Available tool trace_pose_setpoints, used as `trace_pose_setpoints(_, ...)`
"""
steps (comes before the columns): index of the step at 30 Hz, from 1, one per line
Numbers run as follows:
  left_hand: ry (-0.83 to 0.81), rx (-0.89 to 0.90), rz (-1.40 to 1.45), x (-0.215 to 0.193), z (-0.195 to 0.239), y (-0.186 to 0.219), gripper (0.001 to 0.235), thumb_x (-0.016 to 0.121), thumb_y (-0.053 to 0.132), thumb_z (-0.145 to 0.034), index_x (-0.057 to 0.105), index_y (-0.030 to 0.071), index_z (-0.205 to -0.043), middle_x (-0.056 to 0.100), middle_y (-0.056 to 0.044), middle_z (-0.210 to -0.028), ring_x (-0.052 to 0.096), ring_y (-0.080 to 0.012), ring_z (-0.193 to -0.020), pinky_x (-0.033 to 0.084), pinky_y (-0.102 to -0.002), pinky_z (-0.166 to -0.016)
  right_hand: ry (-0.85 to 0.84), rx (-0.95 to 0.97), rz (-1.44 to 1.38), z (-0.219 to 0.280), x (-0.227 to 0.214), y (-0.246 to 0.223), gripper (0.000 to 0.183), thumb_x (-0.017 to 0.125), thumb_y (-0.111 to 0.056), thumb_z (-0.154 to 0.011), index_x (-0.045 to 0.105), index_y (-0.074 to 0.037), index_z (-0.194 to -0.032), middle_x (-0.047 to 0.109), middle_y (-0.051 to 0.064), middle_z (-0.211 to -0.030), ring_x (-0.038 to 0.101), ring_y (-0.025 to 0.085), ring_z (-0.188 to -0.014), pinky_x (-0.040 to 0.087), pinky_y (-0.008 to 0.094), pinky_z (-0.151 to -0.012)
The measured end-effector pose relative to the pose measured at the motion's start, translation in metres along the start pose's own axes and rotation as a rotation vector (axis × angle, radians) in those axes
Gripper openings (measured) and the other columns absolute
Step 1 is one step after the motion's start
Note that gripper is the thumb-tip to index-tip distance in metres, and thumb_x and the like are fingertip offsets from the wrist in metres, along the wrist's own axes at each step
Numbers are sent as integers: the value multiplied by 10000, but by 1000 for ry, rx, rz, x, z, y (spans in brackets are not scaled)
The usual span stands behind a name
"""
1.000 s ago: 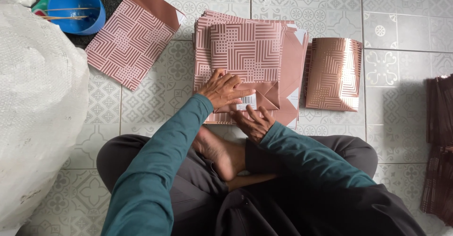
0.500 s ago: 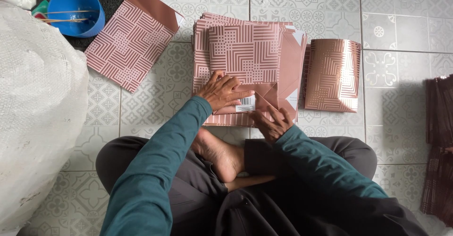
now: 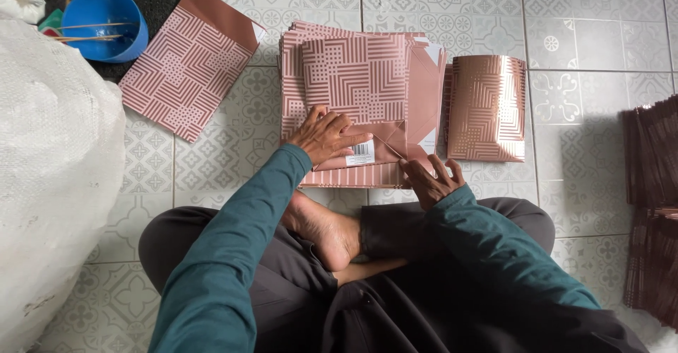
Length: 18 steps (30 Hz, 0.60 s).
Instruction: The person sits on the floor and folds patterned paper sheets into small packets by hand. They repeatedly fold the sides and bottom of each sheet, then place the finished packet onto a growing stack.
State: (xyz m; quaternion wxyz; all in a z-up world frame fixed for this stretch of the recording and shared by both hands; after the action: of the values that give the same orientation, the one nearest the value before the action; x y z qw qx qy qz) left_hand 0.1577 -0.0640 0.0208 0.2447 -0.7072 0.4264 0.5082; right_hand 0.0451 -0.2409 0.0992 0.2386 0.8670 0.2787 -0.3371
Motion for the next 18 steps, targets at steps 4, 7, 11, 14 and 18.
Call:
trace_pose_setpoints(4,-27,-19,15,2,-1,1,523,577,487,-994,449,450,-1500,371,23,-958,458,-191,-785,359,-508,-904,-54,120,-62,8,7,10,150,633,-247,-955,759,-167,-968,657,-14,-971,627,281,-980,411,441,-836)
trace_pose_setpoints(7,-32,-27,5,8,-3,-2,558,593,473,-985,424,444,-1516,374,20,-962,460,-203,-783,362,-516,-898,-53,202,-60,-10,18,21,101,676,-234,-889,754,-179,-855,639,-32,-905,614,240,-948,380,420,-847)
trace_pose_setpoints(11,-66,-10,40,13,-1,3,519,547,462,-1014,404,404,-1509,365,-7,-953,434,-240,-761,352,-519,-876,77,129,54,-44,34,-10,197,665,-231,-863,766,-201,-1030,668,4,-1044,608,301,-1012,428,478,-891)
trace_pose_setpoints(14,-57,-15,58,4,-5,1,493,557,461,-1004,449,373,-1476,361,-7,-947,436,-245,-767,352,-532,-884,81,60,31,-35,51,-16,97,680,-178,-853,751,-157,-915,680,47,-1064,619,351,-1055,449,522,-897)
trace_pose_setpoints(18,-34,-10,56,13,-4,-5,440,585,534,-954,499,347,-1342,339,2,-935,403,-236,-745,350,-541,-858,43,-30,38,-29,43,-14,137,654,-92,-876,759,-105,-962,677,91,-1083,652,371,-1079,481,520,-839)
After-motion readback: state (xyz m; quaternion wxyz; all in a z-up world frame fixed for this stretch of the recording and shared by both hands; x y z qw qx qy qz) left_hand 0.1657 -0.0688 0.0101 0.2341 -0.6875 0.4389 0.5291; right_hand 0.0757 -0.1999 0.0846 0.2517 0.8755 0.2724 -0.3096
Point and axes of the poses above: each hand's wrist, its own z-axis away from the middle knuckle, its own x-axis out of the palm, y = z × x, the point moved 10 cm from there along -z, towards the middle knuckle
